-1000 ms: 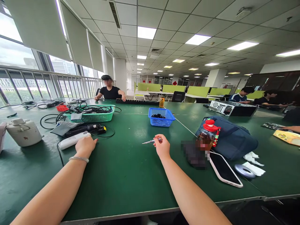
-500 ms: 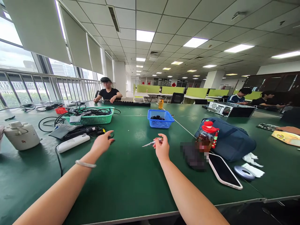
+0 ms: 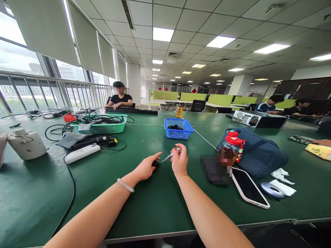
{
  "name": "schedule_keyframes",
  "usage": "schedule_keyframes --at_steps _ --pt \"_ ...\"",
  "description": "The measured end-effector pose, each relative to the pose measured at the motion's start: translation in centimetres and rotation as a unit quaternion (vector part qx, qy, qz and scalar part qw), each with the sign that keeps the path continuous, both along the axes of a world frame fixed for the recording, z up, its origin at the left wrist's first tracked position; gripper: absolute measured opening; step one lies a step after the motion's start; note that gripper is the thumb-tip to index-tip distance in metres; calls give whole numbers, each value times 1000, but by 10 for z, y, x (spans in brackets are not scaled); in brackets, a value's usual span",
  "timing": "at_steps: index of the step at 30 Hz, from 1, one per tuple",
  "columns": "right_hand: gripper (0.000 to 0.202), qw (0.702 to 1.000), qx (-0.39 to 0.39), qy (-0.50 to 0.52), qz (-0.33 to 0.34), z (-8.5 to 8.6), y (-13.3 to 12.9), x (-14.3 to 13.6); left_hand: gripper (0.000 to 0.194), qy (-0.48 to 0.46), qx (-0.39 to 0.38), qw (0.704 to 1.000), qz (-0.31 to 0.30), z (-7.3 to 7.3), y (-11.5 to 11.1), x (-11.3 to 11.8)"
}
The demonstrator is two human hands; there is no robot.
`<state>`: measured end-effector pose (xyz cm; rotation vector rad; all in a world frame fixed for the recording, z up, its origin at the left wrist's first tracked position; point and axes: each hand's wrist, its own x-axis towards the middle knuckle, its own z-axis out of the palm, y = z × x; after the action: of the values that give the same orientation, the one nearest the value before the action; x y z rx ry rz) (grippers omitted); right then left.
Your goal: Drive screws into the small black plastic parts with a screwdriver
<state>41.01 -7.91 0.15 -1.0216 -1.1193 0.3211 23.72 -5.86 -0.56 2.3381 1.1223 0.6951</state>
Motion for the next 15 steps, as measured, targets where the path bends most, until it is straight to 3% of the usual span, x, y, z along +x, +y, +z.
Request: schedule_keyframes --at_steps 11,13,15 --pt "20 973 78 -215 24 4 -18 -13 78 -91 -38 995 -30 -10 10 -10" --pt "18 956 101 -272 28 6 -23 -18 68 -84 -21 996 -36 -11 10 -9" --pt "19 928 134 -345 45 6 -27 -24 45 -57 13 998 -37 -12 10 -8"
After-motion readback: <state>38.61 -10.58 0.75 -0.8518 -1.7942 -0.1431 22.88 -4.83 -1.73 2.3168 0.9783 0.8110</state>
